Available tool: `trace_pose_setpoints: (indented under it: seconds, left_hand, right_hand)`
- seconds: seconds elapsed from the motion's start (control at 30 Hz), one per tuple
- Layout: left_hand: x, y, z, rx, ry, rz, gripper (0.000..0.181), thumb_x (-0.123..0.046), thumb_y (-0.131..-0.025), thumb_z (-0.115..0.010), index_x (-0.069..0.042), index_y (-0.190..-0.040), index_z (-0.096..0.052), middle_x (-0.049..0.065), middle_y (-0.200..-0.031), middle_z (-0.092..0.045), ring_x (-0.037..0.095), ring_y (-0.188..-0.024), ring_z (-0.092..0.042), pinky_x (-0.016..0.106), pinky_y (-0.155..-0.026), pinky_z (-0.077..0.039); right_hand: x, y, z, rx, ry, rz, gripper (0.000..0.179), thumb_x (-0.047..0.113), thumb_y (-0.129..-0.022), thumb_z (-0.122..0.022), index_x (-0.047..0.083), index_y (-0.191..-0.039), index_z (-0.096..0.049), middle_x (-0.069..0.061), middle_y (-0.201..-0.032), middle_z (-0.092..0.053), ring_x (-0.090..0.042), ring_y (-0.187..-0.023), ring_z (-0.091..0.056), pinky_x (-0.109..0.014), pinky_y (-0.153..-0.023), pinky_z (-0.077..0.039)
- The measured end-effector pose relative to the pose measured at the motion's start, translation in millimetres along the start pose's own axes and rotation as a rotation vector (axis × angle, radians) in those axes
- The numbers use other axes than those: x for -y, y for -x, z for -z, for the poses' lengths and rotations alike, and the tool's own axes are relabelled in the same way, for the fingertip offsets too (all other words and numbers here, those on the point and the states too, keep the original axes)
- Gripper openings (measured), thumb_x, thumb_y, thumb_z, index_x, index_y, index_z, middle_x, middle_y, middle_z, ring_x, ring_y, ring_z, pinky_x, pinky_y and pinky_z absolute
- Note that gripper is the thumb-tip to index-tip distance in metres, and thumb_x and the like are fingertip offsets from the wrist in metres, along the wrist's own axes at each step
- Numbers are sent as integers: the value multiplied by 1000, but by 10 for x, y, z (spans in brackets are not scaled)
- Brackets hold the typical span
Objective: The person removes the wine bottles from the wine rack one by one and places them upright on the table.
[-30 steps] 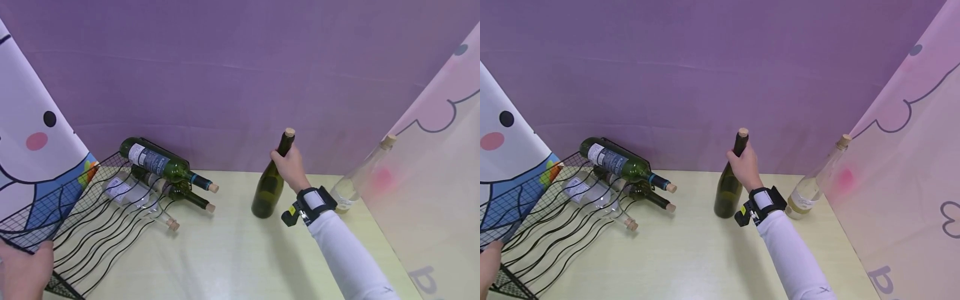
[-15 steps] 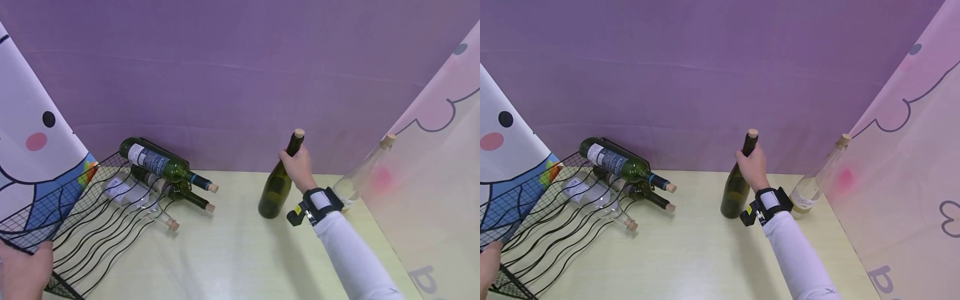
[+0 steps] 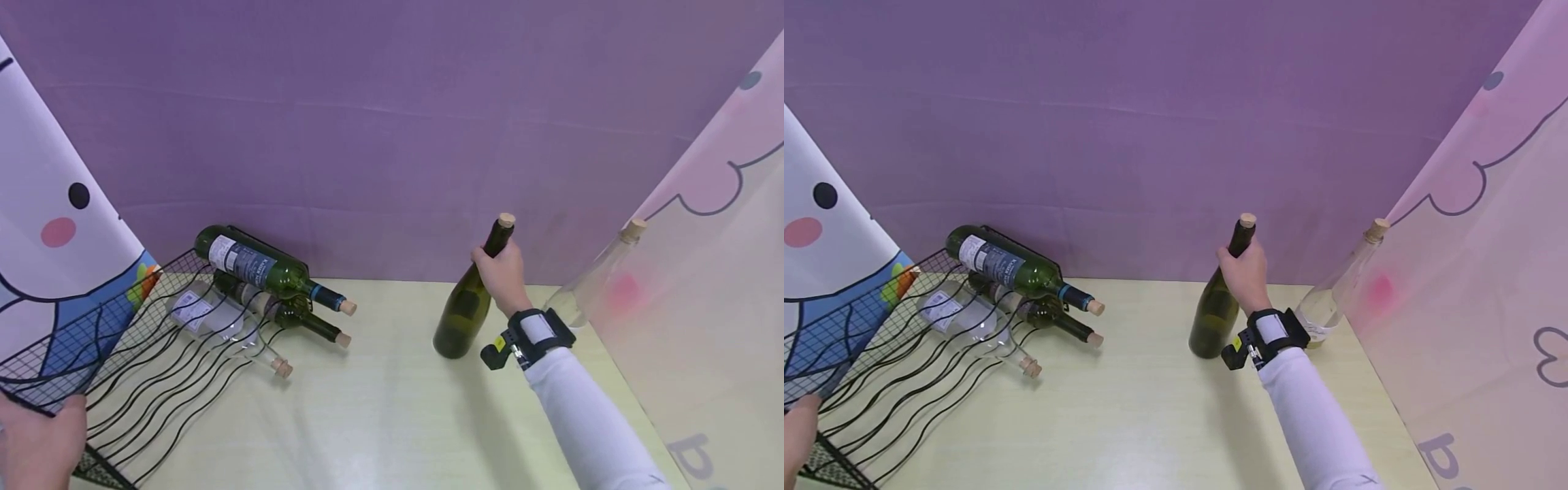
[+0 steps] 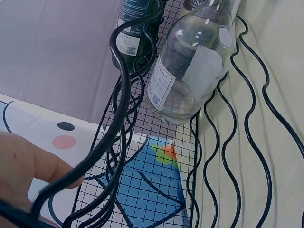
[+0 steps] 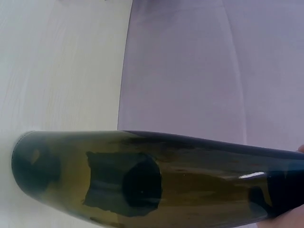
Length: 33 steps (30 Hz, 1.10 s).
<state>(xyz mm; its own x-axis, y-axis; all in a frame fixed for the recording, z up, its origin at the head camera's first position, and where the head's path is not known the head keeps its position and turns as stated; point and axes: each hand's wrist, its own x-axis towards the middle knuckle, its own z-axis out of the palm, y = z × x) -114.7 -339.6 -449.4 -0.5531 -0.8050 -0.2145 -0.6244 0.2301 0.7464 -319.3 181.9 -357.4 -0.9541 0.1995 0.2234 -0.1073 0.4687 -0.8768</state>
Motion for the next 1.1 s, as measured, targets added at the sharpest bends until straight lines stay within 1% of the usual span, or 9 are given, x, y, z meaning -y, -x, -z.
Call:
trace_pose_setpoints:
  seconds: [0.2,0.33,0.6,0.8,1.0,1.1]
  left_hand:
    - [-43,68,25,-13,16,-11,84,-21,-96,-38,-20,-156,21,25,-164,6,44,-152,-3,52,-125,-10]
    - [-54,84,32,-19,27,-24,83,-20,-96,-38,-19,-156,20,24,-165,6,43,-153,-3,51,-126,-10]
    - [-32,41,14,-10,14,-14,84,-20,-96,-38,-21,-155,22,24,-165,6,44,-153,-3,52,-125,-10]
    - [0,-2,0,-13,21,-19,85,-19,-96,-39,-22,-155,21,23,-165,8,43,-153,-3,53,-125,-10]
    - [23,-27,-11,-6,24,-17,86,-19,-95,-39,-23,-155,22,21,-165,10,43,-153,-2,53,-125,-10]
    - [23,-31,-11,0,18,-7,86,-20,-96,-39,-23,-155,23,21,-165,11,43,-153,-1,54,-125,-10]
  right_hand:
    - [-56,-27,62,-88,22,-6,18,13,-88,-58,0,-99,-55,-13,-97,-58,-26,-86,-55,-32,-76,-45]
    - [-101,-49,109,-128,26,-14,17,14,-87,-59,1,-96,-56,-12,-93,-57,-24,-84,-53,-31,-74,-44]
    - [-173,-56,216,-213,18,-29,9,14,-85,-60,7,-87,-54,-3,-82,-56,-20,-76,-53,-29,-70,-44]
    - [-219,-55,323,-264,11,-30,9,16,-86,-59,9,-83,-54,0,-78,-54,-19,-76,-52,-29,-72,-42]
    - [-289,-66,438,-317,20,-23,9,16,-85,-59,12,-79,-54,6,-71,-53,-15,-70,-51,-26,-66,-41]
    - [-314,-71,498,-335,13,-41,10,15,-84,-59,14,-76,-53,10,-67,-52,-11,-66,-50,-24,-65,-41]
